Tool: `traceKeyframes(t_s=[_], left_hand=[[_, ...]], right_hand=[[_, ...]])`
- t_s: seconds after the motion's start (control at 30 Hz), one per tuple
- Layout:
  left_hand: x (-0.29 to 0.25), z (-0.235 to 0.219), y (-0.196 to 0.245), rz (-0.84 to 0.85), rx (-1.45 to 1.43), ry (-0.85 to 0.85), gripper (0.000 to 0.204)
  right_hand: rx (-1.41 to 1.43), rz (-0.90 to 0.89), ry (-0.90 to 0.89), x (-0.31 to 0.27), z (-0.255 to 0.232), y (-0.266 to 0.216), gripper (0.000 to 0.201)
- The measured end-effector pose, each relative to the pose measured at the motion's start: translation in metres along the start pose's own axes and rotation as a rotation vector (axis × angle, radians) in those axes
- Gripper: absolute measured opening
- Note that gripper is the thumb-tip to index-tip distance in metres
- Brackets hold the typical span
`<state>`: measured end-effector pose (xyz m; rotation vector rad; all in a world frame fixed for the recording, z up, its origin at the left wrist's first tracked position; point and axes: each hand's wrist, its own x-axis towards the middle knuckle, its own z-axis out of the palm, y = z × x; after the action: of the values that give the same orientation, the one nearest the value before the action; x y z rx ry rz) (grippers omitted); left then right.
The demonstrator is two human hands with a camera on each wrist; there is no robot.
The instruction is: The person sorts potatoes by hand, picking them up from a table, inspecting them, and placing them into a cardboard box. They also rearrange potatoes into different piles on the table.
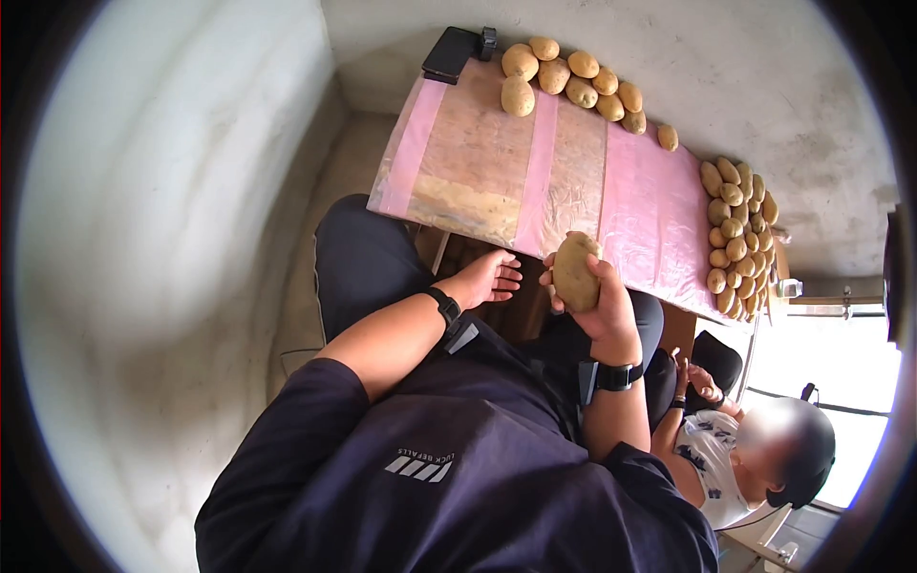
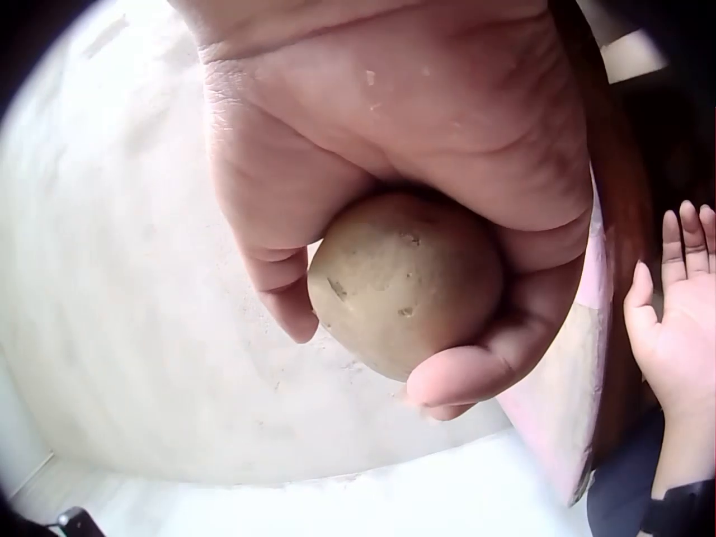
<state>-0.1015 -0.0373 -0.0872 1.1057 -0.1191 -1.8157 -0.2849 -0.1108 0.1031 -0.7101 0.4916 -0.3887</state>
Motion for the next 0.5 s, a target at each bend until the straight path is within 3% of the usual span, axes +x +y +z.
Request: traceKeyframes(t_s=[0.2, 0.3, 0.33, 0.4, 0.5], left_hand=[[-0.031, 0.018, 0.009, -0.075, -0.128, -0.240, 0.045], [-0.058, 0.028, 0.016, -0.155, -0.348, -0.483, 0.056], [-0.052, 0.023, 0.010, -0.211, -0.442, -0.312, 0.057], [-0.040, 0.011, 0.006, -0.153, -0.267, -0.320, 0.056], [-0.037, 0.013, 0.003, -0.163, -0.249, -0.331, 0.048]], right_hand=[[-0.429, 0.034, 0.103, -0.026, 0.031, -0.012, 0.054], [-0.759, 0.104, 0.183, -0.028, 0.030, -0.012, 0.056], [-0.757, 0.100, 0.184, -0.027, 0.026, -0.012, 0.056], [-0.827, 0.085, 0.193, -0.028, 0.021, -0.010, 0.055], [-0.814, 0.088, 0.170, -0.031, 0.021, -0.008, 0.055]])
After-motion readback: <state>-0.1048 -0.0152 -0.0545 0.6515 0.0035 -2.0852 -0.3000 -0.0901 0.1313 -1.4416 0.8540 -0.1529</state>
